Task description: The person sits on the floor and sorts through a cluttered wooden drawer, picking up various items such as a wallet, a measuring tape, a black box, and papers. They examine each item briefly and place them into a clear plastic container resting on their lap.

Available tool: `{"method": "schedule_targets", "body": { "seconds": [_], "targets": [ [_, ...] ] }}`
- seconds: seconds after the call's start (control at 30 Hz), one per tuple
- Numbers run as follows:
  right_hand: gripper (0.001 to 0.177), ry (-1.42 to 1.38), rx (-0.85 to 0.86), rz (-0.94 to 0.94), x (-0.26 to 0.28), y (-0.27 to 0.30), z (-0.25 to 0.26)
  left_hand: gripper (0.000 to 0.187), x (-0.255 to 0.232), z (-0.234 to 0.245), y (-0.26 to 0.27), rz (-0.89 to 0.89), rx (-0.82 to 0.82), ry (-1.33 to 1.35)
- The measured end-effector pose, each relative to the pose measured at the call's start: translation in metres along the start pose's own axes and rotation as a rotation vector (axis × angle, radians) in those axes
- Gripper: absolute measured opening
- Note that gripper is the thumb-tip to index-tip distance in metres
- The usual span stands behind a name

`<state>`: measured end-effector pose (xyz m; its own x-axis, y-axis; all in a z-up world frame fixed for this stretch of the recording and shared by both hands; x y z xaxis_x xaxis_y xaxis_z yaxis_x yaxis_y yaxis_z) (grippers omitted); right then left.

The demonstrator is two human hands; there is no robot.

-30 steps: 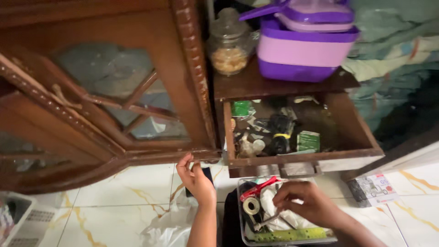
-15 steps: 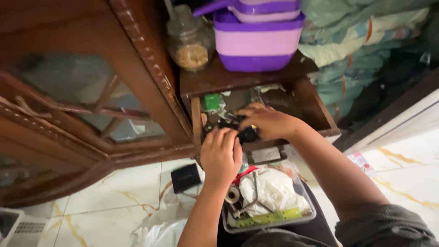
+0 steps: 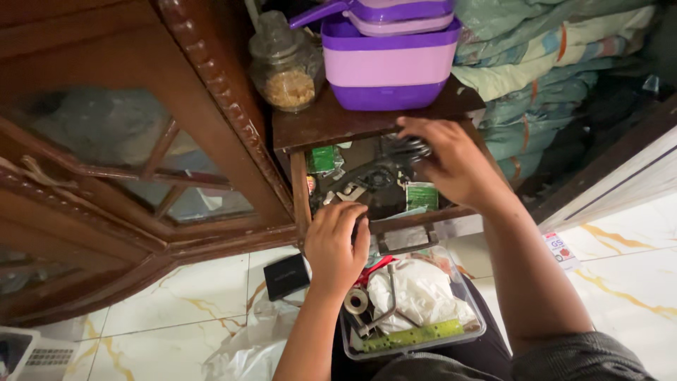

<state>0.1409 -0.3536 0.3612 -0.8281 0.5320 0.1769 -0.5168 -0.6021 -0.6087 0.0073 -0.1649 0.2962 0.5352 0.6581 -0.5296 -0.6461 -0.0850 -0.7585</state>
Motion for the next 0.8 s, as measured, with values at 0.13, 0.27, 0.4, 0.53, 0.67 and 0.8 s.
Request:
{"method": "schedule_targets", "body": {
  "seconds": [0.13,0.27,0.4,0.53,0.67,0.8],
  "targets": [
    [0.041,-0.582,-0.08,-0.466,-0.015,0.027,0.008,0.017,-0.009,0.005,0.003,-0.009,0.022,0.128],
    [0.037,-1.092,-0.431,-0.39,-0.026,0.045,0.002,0.023,-0.032,-0.001,0.01,0.007,0.148,0.295],
    [0.044,-1.339,-0.447,-0.445,-0.024,0.065,-0.006,0.031,-0.055,0.002,0.012,0.137,0.277,0.56],
    [0.049,-1.477,-0.365,-0.425,-0.014,0.088,-0.015,0.033,-0.057,-0.008,0.018,0.352,0.512,0.588],
    [0.051,-1.231,-0.043,-0.179,0.008,0.121,-0.007,0.028,-0.022,-0.035,0.05,0.522,0.928,0.412],
    [0.058,-0.514,0.565,0.139,0.038,0.141,-0.021,0.023,0.036,-0.049,0.083,0.569,0.876,0.376]
  ]
}}
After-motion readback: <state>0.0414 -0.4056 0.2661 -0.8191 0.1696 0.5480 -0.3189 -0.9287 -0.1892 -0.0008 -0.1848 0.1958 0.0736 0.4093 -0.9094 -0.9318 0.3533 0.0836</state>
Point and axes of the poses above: each hand's wrist, its own y-axis away from the middle knuckle, its own z-axis out of the back of the hand, x = y × z, the point moved 3 cm from there along -y, towards the middle knuckle, and after that the axes turned 13 degrees about y, right-handed, at the moved point
